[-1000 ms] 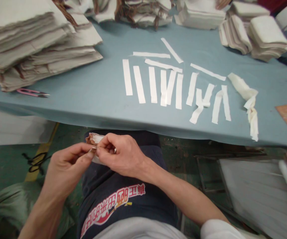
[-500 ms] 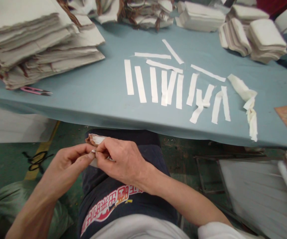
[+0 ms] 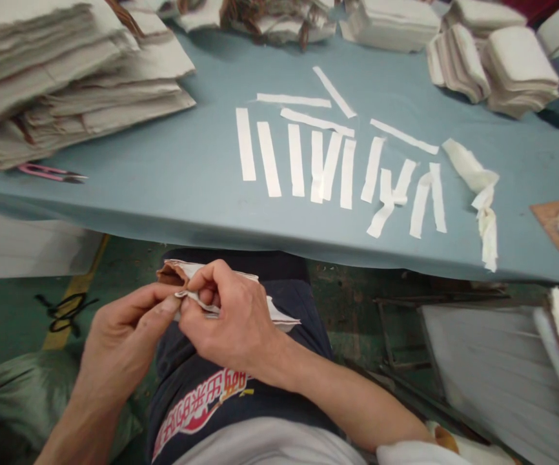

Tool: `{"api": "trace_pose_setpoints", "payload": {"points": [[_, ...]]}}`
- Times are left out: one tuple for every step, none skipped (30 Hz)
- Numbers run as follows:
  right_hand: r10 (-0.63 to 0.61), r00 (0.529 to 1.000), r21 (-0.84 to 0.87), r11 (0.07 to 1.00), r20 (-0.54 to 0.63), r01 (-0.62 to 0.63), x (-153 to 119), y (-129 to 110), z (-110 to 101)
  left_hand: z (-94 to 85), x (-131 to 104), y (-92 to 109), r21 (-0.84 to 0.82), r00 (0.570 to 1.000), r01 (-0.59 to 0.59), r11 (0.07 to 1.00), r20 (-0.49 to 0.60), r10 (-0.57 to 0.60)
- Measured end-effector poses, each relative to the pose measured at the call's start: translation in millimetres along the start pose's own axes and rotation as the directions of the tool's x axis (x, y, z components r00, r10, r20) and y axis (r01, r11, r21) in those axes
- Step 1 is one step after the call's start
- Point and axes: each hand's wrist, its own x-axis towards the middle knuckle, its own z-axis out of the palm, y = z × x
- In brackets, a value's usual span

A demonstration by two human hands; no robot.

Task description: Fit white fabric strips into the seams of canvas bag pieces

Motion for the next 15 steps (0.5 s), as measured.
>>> {"api": "trace_pose_setpoints", "payload": {"points": [[0.038,0.999,0.044,0.998,0.029,-0.039,0.6,-0.1,-0.5,-1.0,1.1,0.1,-0.001,1.000,0.001,1.000,0.005,-0.001],[0.066,0.996,0.079,0.994,0.056,-0.070,1.3,0.0,-1.0,-2.3,2.2,0.4,0.001,1.000,0.002,1.000,0.013,-0.002],[0.086,0.994,0.102,0.990,0.073,-0.093,1.9,0.2,-1.7,-3.9,3.2,1.0,0.003,1.000,0.000,1.000,0.023,0.000],[0.098,0.992,0.113,0.988,0.084,-0.108,2.5,0.5,-2.2,-5.8,4.2,1.5,0.007,0.999,-0.001,1.000,0.040,0.001],[0.108,0.990,0.117,0.986,0.090,-0.118,3.0,0.8,-2.7,-7.7,5.3,1.9,0.012,0.998,-0.003,1.000,0.062,0.002],[0.117,0.989,0.117,0.985,0.092,-0.127,3.5,1.1,-3.1,-9.7,6.5,1.8,0.019,0.996,-0.008,1.000,0.087,0.006],[0.125,0.988,0.116,0.984,0.095,-0.136,4.0,1.2,-3.2,-11.4,7.8,1.1,0.027,0.993,-0.014,1.000,0.114,0.011],[0.133,0.986,0.114,0.983,0.099,-0.144,4.5,1.3,-3.2,-12.7,9.1,-0.4,0.033,0.991,-0.020,0.999,0.133,0.015],[0.142,0.984,0.111,0.982,0.104,-0.154,5.1,1.3,-2.9,-13.4,10.4,-2.7,0.036,0.990,-0.021,0.999,0.141,0.015],[0.154,0.981,0.111,0.980,0.115,-0.167,5.8,1.3,-2.5,-13.5,11.4,-5.7,0.037,0.991,-0.015,0.999,0.136,0.010],[0.169,0.977,0.119,0.976,0.132,-0.184,6.4,1.4,-2.0,-13.0,12.1,-9.4,0.037,0.994,-0.004,0.999,0.114,0.000],[0.183,0.971,0.137,0.969,0.154,-0.204,7.0,1.8,-1.3,-12.1,12.4,-13.4,0.038,0.997,0.010,0.999,0.082,-0.013],[0.196,0.965,0.160,0.961,0.176,-0.225,7.5,2.4,-0.6,-10.9,12.3,-17.6,0.043,0.999,0.025,0.999,0.047,-0.027],[0.208,0.958,0.184,0.952,0.198,-0.244,7.8,3.4,0.2,-9.6,12.0,-21.7,0.056,0.999,0.037,0.998,0.020,-0.038],[0.217,0.953,0.207,0.943,0.211,-0.261,7.8,4.6,1.0,-8.4,11.4,-25.4,0.075,0.999,0.045,0.996,0.002,-0.045]]}}
